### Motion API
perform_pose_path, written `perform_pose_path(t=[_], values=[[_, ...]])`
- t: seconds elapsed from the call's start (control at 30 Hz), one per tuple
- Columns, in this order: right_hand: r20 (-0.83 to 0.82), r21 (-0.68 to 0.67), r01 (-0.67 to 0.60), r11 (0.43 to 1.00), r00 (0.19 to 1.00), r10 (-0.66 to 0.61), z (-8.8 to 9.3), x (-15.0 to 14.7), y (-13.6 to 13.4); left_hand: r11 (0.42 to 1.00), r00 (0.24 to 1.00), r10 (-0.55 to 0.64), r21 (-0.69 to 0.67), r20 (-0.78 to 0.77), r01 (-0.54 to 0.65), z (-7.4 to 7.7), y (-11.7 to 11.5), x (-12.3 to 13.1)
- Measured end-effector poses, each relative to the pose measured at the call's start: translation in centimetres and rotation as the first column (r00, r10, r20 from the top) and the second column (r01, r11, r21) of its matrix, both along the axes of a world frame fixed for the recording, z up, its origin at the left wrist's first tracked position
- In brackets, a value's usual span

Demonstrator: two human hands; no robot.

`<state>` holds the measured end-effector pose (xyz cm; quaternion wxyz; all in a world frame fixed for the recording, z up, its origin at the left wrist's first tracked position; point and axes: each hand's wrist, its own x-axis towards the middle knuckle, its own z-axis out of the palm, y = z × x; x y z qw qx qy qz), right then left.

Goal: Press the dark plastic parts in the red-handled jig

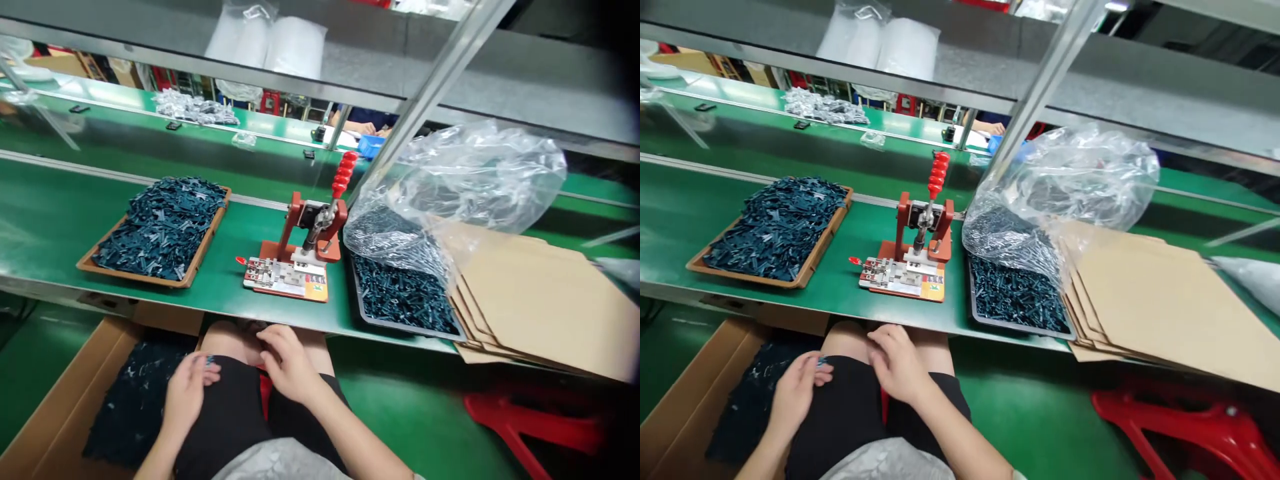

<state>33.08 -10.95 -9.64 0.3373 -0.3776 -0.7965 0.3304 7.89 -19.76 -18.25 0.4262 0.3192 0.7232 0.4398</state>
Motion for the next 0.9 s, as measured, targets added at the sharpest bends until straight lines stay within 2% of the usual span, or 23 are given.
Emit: perform_pose_path(t=[0.07,0.1,0.17,0.23,0.27,0.33,0.47,0.53,0.6,0.67,0.77,0.83,0.9], values=[[0.012,0.118,0.172,0.978,0.985,-0.175,0.4,1.7,2.3,0.997,0.983,0.002,-0.078,-0.183,-0.017,-3.7,-1.1,-6.2],[0.023,0.181,0.258,0.949,0.964,-0.266,0.6,2.3,3.7,0.984,0.955,-0.055,-0.181,-0.292,0.001,-5.5,-1.8,-9.2],[0.086,0.276,0.366,0.889,0.912,-0.402,1.1,3.1,6.3,0.891,0.868,-0.212,-0.454,-0.448,-0.017,-8.8,-3.4,-14.0],[0.203,0.314,0.384,0.868,0.866,-0.456,1.4,2.8,8.5,0.779,0.818,-0.332,-0.626,-0.470,-0.043,-11.3,-5.3,-16.5],[0.263,0.312,0.378,0.871,0.847,-0.462,1.6,2.5,9.4,0.743,0.815,-0.362,-0.668,-0.453,-0.041,-12.3,-6.4,-16.9],[0.358,0.284,0.366,0.886,0.817,-0.452,1.7,1.5,10.6,0.722,0.836,-0.375,-0.692,-0.402,-0.009,-13.9,-8.5,-16.0],[0.407,0.242,0.369,0.897,0.801,-0.440,1.3,0.5,11.7,0.753,0.888,-0.356,-0.652,-0.290,0.088,-16.0,-11.3,-10.6],[0.399,0.239,0.369,0.898,0.806,-0.437,1.0,0.6,11.7,0.809,0.901,-0.337,-0.574,-0.273,0.129,-15.9,-11.3,-8.2],[0.383,0.248,0.368,0.896,0.813,-0.439,0.7,0.6,11.2,0.912,0.905,-0.279,-0.382,-0.321,0.146,-14.3,-9.9,-6.8],[0.346,0.278,0.370,0.886,0.822,-0.452,0.3,0.5,10.2,0.984,0.891,-0.172,-0.122,-0.421,0.132,-10.7,-7.3,-6.2],[0.283,0.330,0.376,0.866,0.836,-0.471,0.0,-0.2,8.8,0.983,0.798,-0.016,0.137,-0.602,0.123,-2.7,-1.5,-6.2],[0.268,0.337,0.377,0.863,0.840,-0.471,0.0,-0.7,8.1,0.948,0.707,0.063,0.264,-0.704,0.178,3.3,2.9,-6.6],[0.269,0.316,0.378,0.870,0.844,-0.464,0.3,-1.0,7.8,0.912,0.590,0.126,0.327,-0.798,0.248,8.6,7.2,-7.2]])
